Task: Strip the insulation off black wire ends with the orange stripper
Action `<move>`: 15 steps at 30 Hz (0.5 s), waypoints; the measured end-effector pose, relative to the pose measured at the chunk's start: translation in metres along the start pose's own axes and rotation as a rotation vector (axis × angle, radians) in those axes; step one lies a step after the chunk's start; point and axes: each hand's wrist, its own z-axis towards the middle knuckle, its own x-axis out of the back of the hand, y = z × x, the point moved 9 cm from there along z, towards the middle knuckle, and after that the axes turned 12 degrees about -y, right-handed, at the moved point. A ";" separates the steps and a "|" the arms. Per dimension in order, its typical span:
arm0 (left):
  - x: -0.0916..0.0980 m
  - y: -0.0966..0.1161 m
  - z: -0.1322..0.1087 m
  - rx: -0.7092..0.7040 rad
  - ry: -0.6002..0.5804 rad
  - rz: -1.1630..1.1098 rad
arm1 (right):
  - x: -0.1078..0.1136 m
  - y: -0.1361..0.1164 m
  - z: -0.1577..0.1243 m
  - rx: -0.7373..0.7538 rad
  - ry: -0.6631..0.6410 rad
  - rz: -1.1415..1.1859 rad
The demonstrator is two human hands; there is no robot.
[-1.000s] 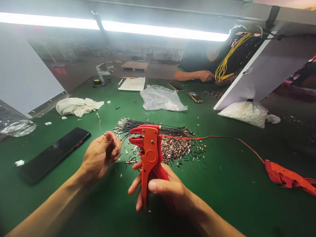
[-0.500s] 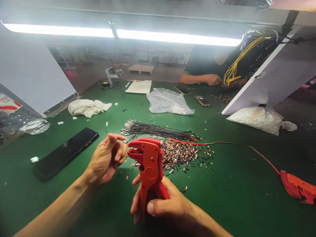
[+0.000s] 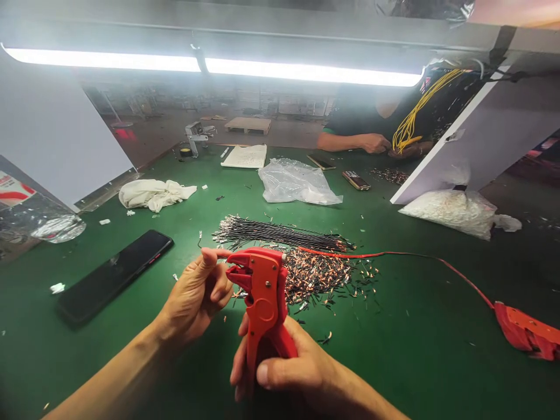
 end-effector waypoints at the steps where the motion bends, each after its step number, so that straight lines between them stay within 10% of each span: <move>1: 0.000 -0.001 0.000 0.001 -0.004 0.006 | 0.000 0.000 0.000 -0.005 -0.002 0.001; 15: 0.005 -0.006 0.000 0.012 0.001 0.068 | 0.001 -0.001 -0.002 0.075 0.025 0.049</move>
